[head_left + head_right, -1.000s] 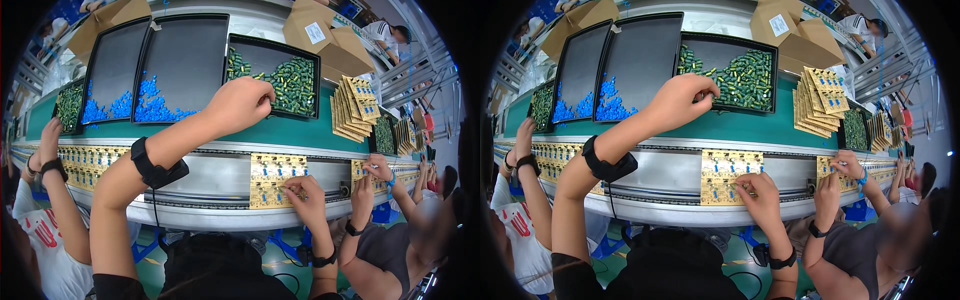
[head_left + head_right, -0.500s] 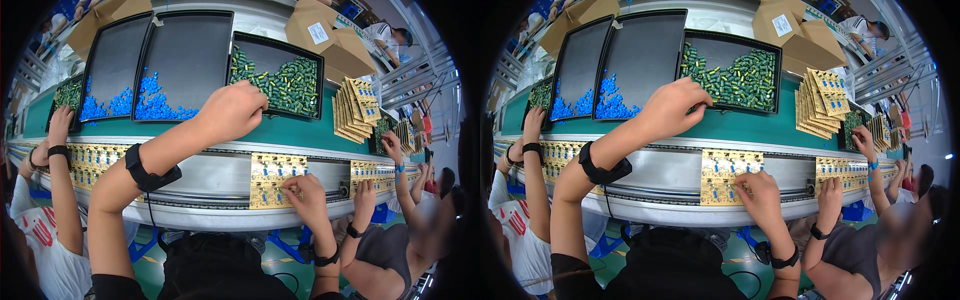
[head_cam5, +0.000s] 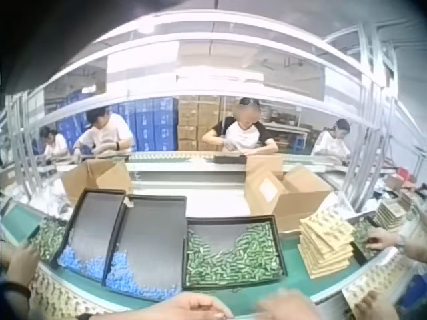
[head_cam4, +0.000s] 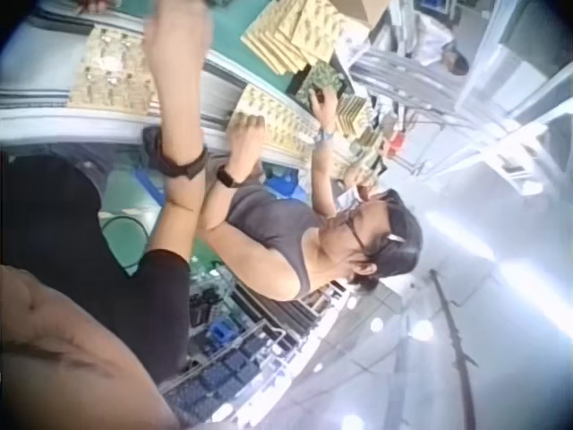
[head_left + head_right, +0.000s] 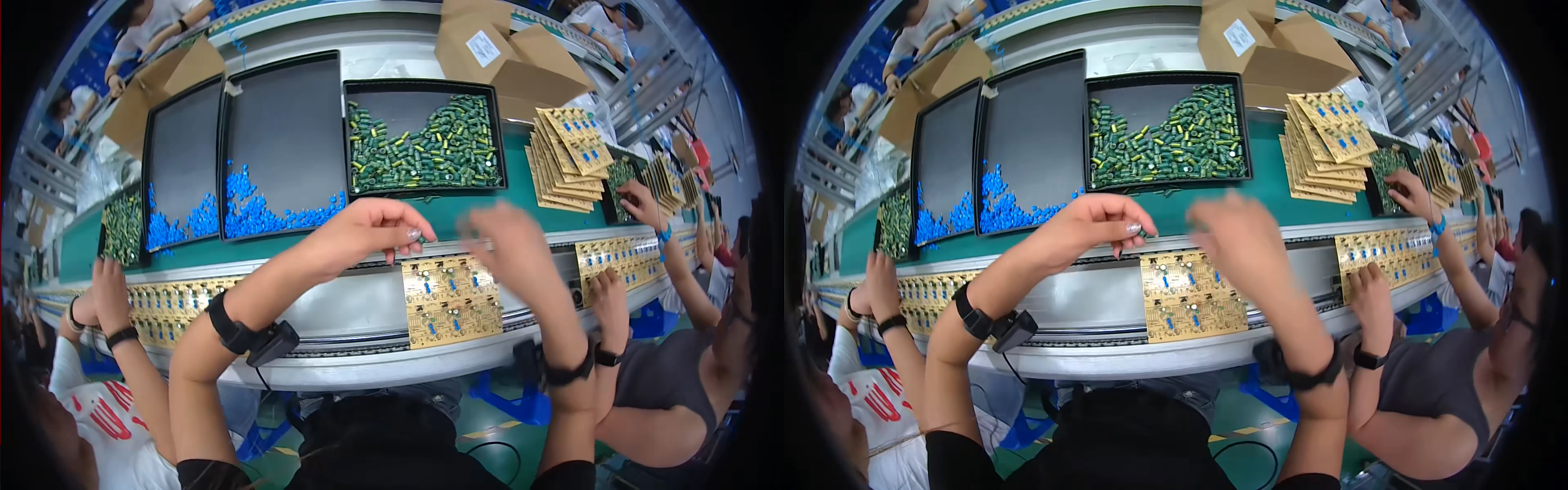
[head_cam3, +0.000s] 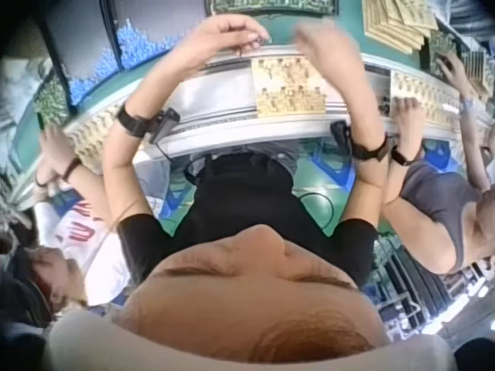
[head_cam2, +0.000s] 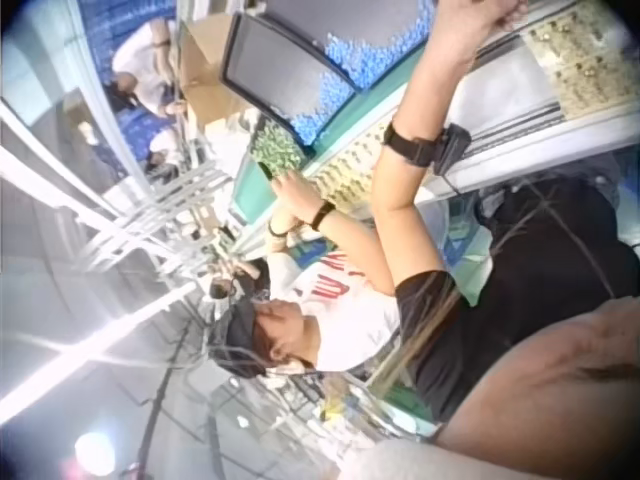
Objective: Manually assembling small components onto a circuit board at a production line station.
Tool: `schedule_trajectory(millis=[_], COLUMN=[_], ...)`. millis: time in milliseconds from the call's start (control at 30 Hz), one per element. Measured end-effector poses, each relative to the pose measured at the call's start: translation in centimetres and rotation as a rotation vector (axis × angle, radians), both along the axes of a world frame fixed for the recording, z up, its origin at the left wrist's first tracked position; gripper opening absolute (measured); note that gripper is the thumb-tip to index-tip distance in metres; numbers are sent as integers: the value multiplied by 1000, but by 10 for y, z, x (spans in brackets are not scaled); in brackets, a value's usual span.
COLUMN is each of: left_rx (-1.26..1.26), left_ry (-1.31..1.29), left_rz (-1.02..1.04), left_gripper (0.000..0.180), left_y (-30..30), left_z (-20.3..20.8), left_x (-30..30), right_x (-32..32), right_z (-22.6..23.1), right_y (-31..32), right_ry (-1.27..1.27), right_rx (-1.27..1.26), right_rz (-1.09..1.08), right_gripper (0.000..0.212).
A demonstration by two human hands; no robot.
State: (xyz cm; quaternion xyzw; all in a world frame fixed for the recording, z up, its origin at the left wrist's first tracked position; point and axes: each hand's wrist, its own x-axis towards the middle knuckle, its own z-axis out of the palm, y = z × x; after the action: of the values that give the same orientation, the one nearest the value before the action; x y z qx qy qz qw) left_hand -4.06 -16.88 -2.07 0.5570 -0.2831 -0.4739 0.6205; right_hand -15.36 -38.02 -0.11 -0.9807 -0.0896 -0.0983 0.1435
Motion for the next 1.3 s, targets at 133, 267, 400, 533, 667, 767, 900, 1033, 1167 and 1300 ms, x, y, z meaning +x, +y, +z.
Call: schedule_trajectory(millis=[133, 267, 400, 533, 667, 767, 900, 1033, 1167, 1300], left_rx=[52, 116, 263, 264, 349, 457, 499, 530, 468, 434], left_ry=[52, -30, -520, -915, -944, -1041, -1151, -1260, -1428, -1570], left_rz=[18, 24, -90, -163, -188, -189, -197, -180, -123, -60], left_gripper=[20, 17, 8, 8, 7, 7, 7, 7, 4, 5], left_y=[-3, -5, -10, -19, -25, -27, -28, -28, -26, -21], left_z=[6, 0, -6, -19, -21, -15, -11, -11, -17, -20], left_x=[-17, -29, -45, -63, -67, -72, -77, -84, -93, -103], right_x=[77, 98, 106, 104, 102, 95, 92, 92, 88, 83], right_z=[-18, -37, -36, -43, -49, -49, -51, -50, -44, -36], right_y=[-21, -24, -29, -28, -24, -21, -21, -16, -12, -6], right_ry=[-179, -16, 4, -40, -134, -221, -331, -421, -465, -434], right_rx=[18, 58, 204, 254, 308, 331, 332, 384, 393, 471], right_rz=[-105, -124, -61, -59, -75, -108, -84, -73, -80, -66], right_gripper=[27, 31, 22, 17, 15, 11, 8, 8, 9, 11])
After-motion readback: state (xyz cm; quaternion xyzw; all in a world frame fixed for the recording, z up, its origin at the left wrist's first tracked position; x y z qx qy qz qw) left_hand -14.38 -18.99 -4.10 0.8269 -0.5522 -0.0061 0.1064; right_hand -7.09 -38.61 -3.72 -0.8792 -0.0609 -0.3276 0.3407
